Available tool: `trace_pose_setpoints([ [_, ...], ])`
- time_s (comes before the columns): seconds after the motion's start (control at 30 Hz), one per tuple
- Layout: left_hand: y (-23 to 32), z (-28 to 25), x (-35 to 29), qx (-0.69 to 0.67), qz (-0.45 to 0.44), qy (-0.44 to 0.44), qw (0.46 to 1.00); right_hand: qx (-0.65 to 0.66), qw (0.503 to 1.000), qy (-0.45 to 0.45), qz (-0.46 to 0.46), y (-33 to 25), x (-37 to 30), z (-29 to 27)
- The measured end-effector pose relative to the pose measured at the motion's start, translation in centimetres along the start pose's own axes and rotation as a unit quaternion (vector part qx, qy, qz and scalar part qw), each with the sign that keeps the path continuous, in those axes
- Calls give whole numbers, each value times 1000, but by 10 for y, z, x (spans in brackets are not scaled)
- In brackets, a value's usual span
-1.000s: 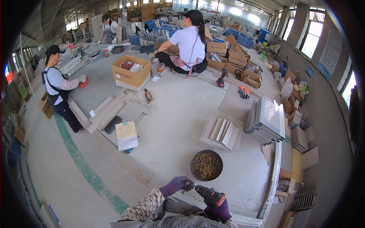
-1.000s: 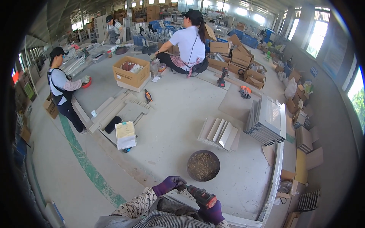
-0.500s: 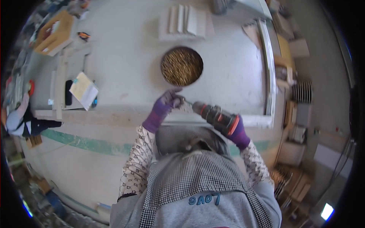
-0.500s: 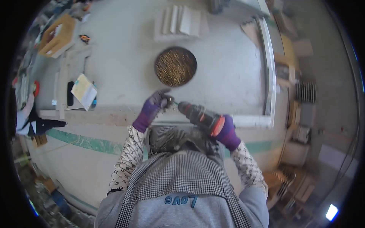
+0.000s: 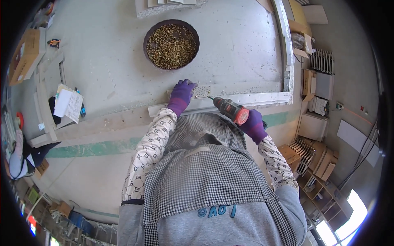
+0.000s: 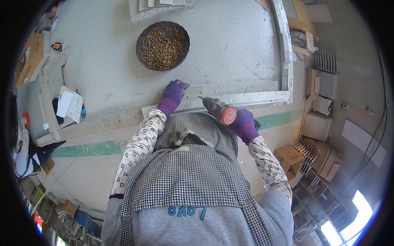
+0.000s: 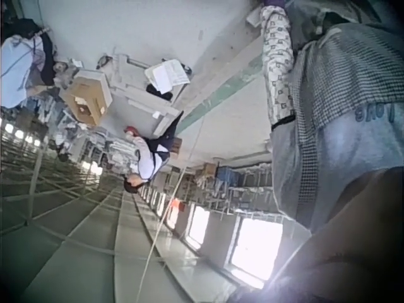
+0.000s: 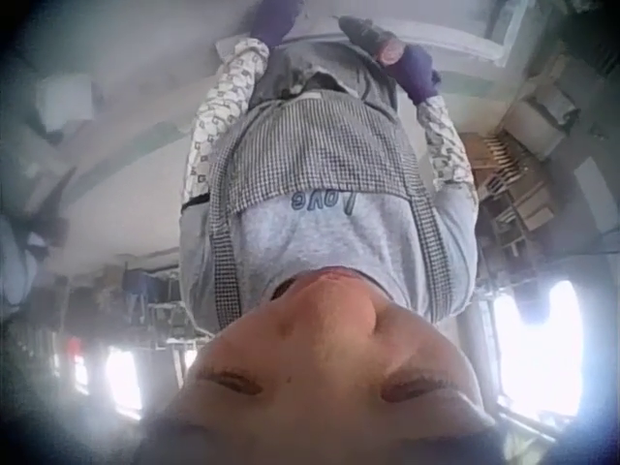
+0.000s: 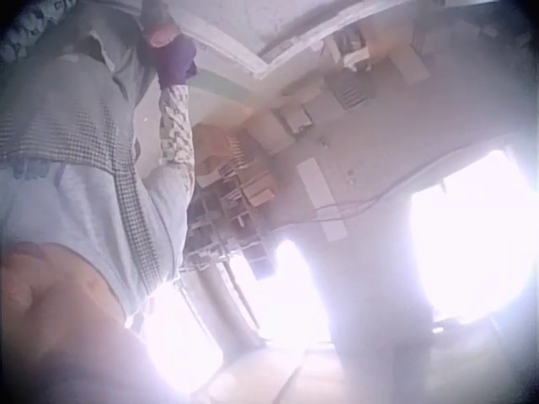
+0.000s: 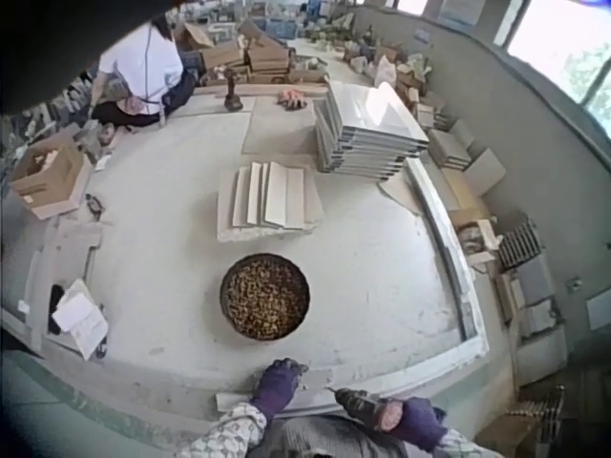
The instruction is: The person drives screws into a metal workpiece using a power drill, repeatedly picking up screws from a bowl and fastening them into the holes.
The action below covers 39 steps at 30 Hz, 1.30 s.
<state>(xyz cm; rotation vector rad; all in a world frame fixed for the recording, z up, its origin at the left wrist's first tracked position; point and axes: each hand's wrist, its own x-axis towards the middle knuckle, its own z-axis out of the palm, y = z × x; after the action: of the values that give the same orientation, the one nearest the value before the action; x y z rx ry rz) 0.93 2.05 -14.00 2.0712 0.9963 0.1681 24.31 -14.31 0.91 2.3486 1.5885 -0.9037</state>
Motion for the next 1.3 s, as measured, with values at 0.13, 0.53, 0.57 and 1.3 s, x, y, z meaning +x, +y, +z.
trace_pose_setpoints([
  [0.13, -1, 3, 0, -24, -2, 16, 1000, 4, 1000, -5, -5, -4, 4, 9],
  [0.53, -6, 2, -1, -94, -31, 30, 995, 4, 999, -52, -13, -29, 19, -1],
  [0.57, -6, 2, -1, -89, -27, 33, 995, 12, 999, -43, -24, -32, 20, -4],
  [1.3, -4, 4, 0, -70, -48, 17, 996, -76, 990, -121, -18, -67, 32, -18],
])
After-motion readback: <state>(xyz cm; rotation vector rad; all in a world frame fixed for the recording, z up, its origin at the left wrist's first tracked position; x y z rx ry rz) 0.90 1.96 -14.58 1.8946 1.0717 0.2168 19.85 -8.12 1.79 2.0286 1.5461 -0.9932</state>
